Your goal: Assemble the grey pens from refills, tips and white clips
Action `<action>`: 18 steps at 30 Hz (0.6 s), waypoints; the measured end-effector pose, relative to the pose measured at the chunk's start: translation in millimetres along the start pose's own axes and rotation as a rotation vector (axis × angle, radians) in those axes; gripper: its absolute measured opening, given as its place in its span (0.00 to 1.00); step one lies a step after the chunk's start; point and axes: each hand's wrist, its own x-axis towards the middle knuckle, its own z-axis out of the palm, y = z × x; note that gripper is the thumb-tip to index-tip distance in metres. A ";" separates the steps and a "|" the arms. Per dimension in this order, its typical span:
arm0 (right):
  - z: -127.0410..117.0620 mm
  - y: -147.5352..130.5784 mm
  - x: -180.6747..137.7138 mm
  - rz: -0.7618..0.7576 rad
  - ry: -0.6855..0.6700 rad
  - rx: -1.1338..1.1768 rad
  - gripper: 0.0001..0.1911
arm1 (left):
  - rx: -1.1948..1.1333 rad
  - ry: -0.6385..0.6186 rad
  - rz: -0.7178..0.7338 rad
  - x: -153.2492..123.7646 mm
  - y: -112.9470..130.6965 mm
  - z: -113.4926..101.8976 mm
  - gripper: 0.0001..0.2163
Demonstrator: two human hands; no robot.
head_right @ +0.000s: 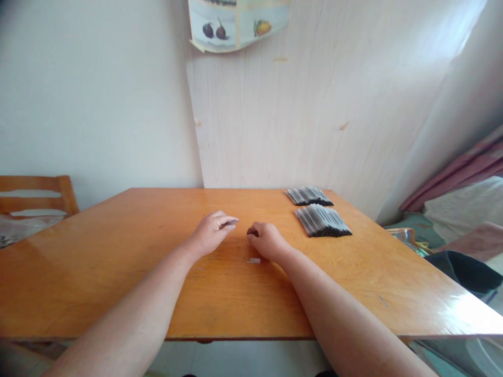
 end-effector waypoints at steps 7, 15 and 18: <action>-13.8 -19.0 -4.8 0.198 0.069 0.749 0.05 | -0.023 -0.005 0.023 -0.6 4.8 1.2 0.10; -9.9 -20.0 -6.4 0.062 0.094 0.890 0.10 | -0.052 -0.072 0.038 -0.4 14.7 -1.2 0.10; -9.8 -20.3 -6.3 0.031 0.104 0.832 0.09 | -0.045 -0.091 0.045 -0.5 16.0 -1.0 0.09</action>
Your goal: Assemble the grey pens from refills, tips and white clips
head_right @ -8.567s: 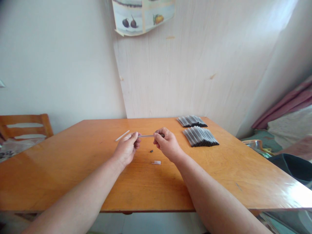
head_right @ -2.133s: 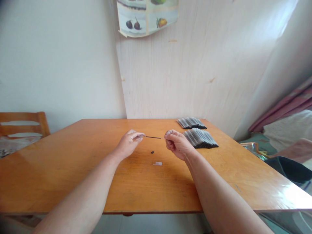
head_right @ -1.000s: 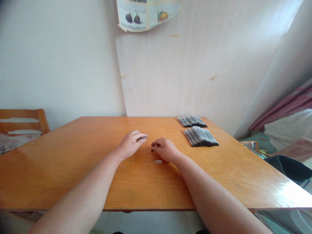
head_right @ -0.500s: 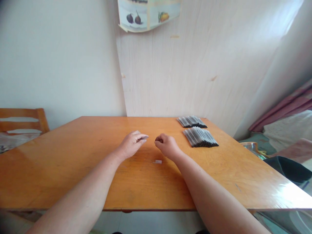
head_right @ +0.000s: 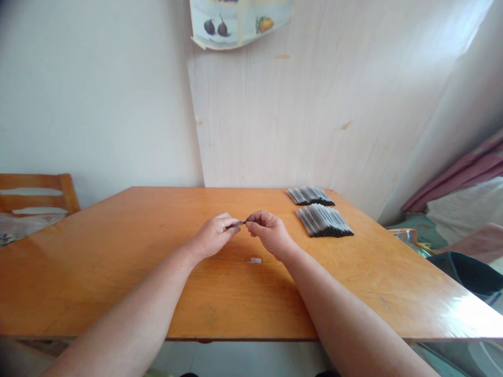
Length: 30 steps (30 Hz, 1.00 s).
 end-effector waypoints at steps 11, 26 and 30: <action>2.0 -2.0 0.0 0.011 -0.008 -0.050 0.08 | -0.008 -0.028 0.015 -0.3 3.6 -1.2 0.09; 1.2 -1.1 -0.5 0.002 -0.030 -0.075 0.09 | -0.010 -0.028 0.017 -1.3 2.7 0.9 0.10; 1.0 0.5 0.2 -0.009 -0.036 -0.091 0.09 | -0.001 -0.032 0.024 -1.3 3.2 0.9 0.10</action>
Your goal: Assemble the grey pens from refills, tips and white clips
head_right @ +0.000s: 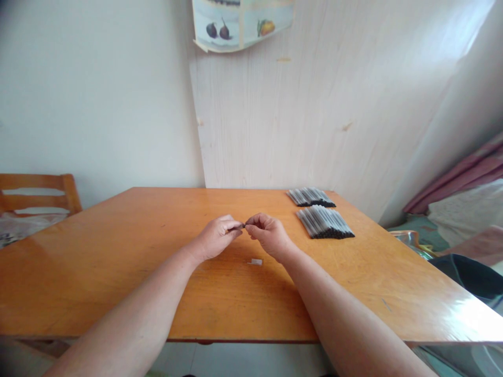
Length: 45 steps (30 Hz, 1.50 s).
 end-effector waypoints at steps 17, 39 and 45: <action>1.2 5.8 0.3 -0.015 -0.001 -0.129 0.09 | 0.018 -0.033 0.017 1.1 3.5 -1.0 0.10; 0.3 6.2 -0.1 -0.108 0.030 -0.576 0.28 | -0.009 0.046 0.049 2.2 17.9 0.9 0.09; -2.4 3.7 -0.4 -0.117 0.145 -0.477 0.27 | -0.492 0.254 -0.196 6.7 18.0 2.9 0.11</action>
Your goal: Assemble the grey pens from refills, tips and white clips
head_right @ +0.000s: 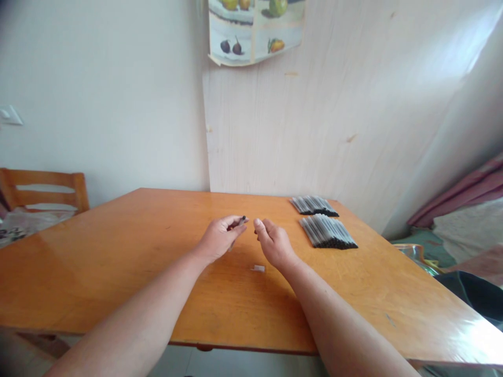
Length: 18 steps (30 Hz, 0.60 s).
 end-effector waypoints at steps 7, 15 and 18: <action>11.2 -5.8 -5.4 -0.093 -0.131 -0.061 0.15 | -0.543 0.138 -0.226 2.0 4.2 1.9 0.16; 11.3 -9.1 -5.7 -0.104 -0.084 -0.178 0.07 | -0.651 0.190 -0.257 2.0 5.5 -6.2 0.17; 11.6 -10.0 -6.3 -0.118 -0.051 -0.156 0.07 | -0.687 0.213 -0.278 2.1 5.0 -9.3 0.17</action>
